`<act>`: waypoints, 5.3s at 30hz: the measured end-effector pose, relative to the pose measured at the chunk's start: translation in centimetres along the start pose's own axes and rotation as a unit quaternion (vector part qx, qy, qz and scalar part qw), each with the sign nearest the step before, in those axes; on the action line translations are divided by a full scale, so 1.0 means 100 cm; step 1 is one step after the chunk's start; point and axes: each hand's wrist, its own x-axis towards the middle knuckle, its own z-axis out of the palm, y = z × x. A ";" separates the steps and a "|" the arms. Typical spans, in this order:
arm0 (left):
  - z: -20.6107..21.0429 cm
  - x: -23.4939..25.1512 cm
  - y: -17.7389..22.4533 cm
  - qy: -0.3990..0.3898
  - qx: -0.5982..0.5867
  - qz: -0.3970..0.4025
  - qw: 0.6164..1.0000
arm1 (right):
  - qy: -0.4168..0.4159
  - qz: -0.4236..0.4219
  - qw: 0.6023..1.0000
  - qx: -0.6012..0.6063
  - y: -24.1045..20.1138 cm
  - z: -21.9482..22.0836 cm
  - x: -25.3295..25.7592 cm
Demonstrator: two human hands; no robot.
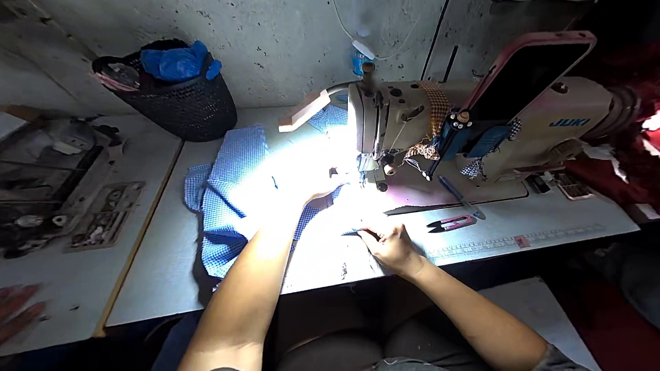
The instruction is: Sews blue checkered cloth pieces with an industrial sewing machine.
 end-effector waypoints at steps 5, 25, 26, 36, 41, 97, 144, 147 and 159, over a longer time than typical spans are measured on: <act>0.011 0.013 -0.020 0.047 -0.015 0.010 0.999 | -0.003 0.014 1.000 -0.005 0.005 0.004 0.012; 0.051 -0.187 0.084 0.263 -0.387 0.023 0.884 | -0.085 -0.047 0.994 0.051 -0.007 -0.019 0.003; 0.051 -0.187 0.086 0.276 -0.395 0.016 0.876 | -0.075 -0.048 0.993 0.077 -0.017 -0.021 -0.001; 0.058 -0.187 0.095 0.309 -0.436 0.022 0.845 | 0.027 -0.105 0.993 0.038 -0.057 -0.019 -0.024; 0.071 -0.195 0.095 0.312 -0.375 0.023 0.872 | 0.010 -0.062 0.996 0.060 -0.051 -0.009 -0.039; 0.067 -0.062 0.024 0.119 -0.165 0.150 0.967 | -0.042 -0.002 0.995 0.090 0.043 -0.007 0.050; 0.062 -0.013 -0.005 0.135 0.014 0.153 0.979 | 0.143 0.155 0.889 -0.407 0.126 -0.195 -0.043; 0.065 -0.012 -0.007 0.132 0.008 0.164 0.978 | 0.139 0.153 0.887 -0.412 0.125 -0.195 -0.041; 0.068 -0.016 -0.007 0.132 -0.035 0.208 0.969 | 0.150 0.152 0.880 -0.424 0.127 -0.193 -0.040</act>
